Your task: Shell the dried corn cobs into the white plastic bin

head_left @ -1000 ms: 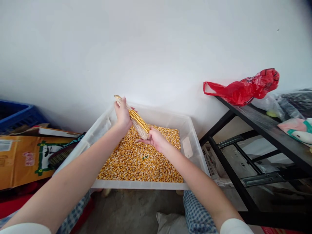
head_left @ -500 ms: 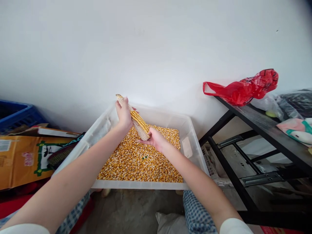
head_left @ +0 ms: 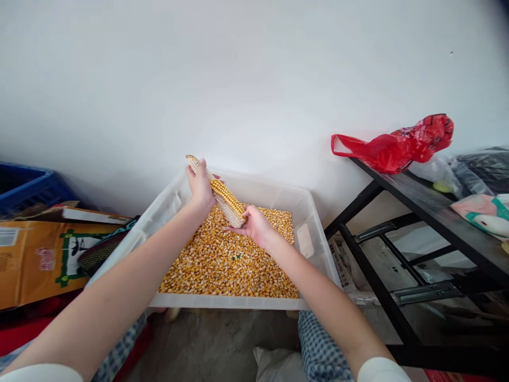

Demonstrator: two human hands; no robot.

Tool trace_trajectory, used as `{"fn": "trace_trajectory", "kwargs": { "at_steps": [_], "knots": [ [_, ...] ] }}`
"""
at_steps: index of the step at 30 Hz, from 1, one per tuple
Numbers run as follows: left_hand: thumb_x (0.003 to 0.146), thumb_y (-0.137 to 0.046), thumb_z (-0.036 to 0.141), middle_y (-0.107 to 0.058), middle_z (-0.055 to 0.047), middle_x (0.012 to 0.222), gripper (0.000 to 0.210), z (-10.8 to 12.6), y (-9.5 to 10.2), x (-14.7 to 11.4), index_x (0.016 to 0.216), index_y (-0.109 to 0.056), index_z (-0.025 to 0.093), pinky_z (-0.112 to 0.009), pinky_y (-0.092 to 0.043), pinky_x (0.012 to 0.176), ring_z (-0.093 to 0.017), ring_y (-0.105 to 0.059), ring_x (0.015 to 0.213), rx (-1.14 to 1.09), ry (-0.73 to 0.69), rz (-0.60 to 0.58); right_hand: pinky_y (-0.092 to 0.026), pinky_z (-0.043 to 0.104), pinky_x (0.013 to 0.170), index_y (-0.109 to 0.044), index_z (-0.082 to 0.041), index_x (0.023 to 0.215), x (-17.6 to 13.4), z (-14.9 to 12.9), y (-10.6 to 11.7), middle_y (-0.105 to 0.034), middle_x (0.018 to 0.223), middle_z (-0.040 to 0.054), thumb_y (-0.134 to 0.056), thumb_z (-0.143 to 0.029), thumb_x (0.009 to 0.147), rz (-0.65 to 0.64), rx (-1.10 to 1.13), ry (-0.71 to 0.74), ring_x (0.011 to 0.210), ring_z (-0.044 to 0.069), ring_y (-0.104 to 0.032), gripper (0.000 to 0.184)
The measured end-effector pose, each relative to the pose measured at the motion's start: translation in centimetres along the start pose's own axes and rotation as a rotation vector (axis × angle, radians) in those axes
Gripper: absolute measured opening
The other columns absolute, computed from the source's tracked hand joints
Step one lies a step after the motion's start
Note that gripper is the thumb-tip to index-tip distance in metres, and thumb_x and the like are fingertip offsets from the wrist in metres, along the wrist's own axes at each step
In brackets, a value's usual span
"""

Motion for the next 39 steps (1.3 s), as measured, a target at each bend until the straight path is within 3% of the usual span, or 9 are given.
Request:
{"fn": "trace_trajectory", "kwargs": {
  "at_steps": [8, 16, 22, 30, 35, 39],
  "knots": [
    [0.074, -0.056, 0.044, -0.044, 0.006, 0.057, 0.036, -0.2, 0.2, 0.2, 0.101, -0.041, 0.026, -0.02, -0.039, 0.043, -0.009, -0.049, 0.042, 0.041, -0.027, -0.007, -0.055, 0.034, 0.067, -0.05, -0.019, 0.082, 0.6, 0.5, 0.4, -0.059, 0.074, -0.0006, -0.037, -0.004, 0.06, 0.065, -0.117, 0.056, 0.059, 0.01, -0.057, 0.03],
    [0.076, -0.052, 0.044, -0.043, 0.006, 0.057, 0.028, 0.2, 0.0, 0.2, 0.091, -0.037, 0.026, -0.022, -0.041, 0.043, -0.01, -0.048, 0.042, 0.054, -0.051, -0.015, -0.055, 0.035, 0.066, -0.048, -0.016, 0.076, 0.2, 0.1, 0.1, -0.056, 0.064, 0.0015, -0.036, -0.02, 0.071, -0.018, -0.012, -0.013, 0.055, 0.012, -0.055, 0.013],
    [0.075, -0.055, 0.045, -0.045, 0.005, 0.058, 0.033, -0.1, 0.0, 0.0, 0.096, -0.039, 0.026, -0.019, -0.037, 0.042, -0.008, -0.047, 0.042, 0.046, -0.03, -0.014, -0.055, 0.033, 0.067, -0.046, -0.017, 0.074, 0.6, 0.6, 0.1, -0.056, 0.067, 0.0004, -0.035, -0.014, 0.069, -0.017, -0.057, -0.021, 0.058, 0.011, -0.054, 0.013],
    [0.075, -0.054, 0.051, -0.045, 0.005, 0.056, 0.037, -0.3, -0.7, -0.9, 0.099, -0.039, 0.026, -0.018, -0.033, 0.041, -0.008, -0.047, 0.041, 0.121, -0.08, -0.119, -0.055, 0.032, 0.063, -0.043, -0.017, 0.068, 0.9, 1.0, 0.8, -0.049, 0.063, -0.002, -0.036, -0.011, 0.068, 0.064, -0.097, -0.065, 0.056, 0.009, -0.049, 0.009],
    [0.074, -0.054, 0.052, -0.045, 0.006, 0.054, 0.043, -0.4, -1.2, -1.7, 0.104, -0.038, 0.026, -0.018, -0.031, 0.04, -0.008, -0.044, 0.04, 0.116, -0.091, -0.172, -0.055, 0.031, 0.063, -0.044, -0.017, 0.068, 1.0, 0.9, 1.1, -0.052, 0.064, -0.001, -0.036, -0.006, 0.063, 0.045, -0.118, -0.051, 0.056, 0.009, -0.051, 0.014],
    [0.073, -0.057, 0.051, -0.045, 0.006, 0.053, 0.042, -0.3, -1.2, -1.6, 0.102, -0.039, 0.025, -0.018, -0.032, 0.041, -0.008, -0.046, 0.04, 0.1, -0.111, -0.174, -0.055, 0.03, 0.061, -0.047, -0.018, 0.082, 1.1, 1.0, 1.4, -0.057, 0.075, -0.0001, -0.038, -0.001, 0.058, 0.106, -0.158, -0.007, 0.059, 0.01, -0.055, 0.031]
  ]
}}
Point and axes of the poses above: each hand's wrist, its own x-axis towards the middle knuckle, its own y-axis out of the back of the hand, z = x × y, the point moved 7 cm from there along x, towards the middle knuckle
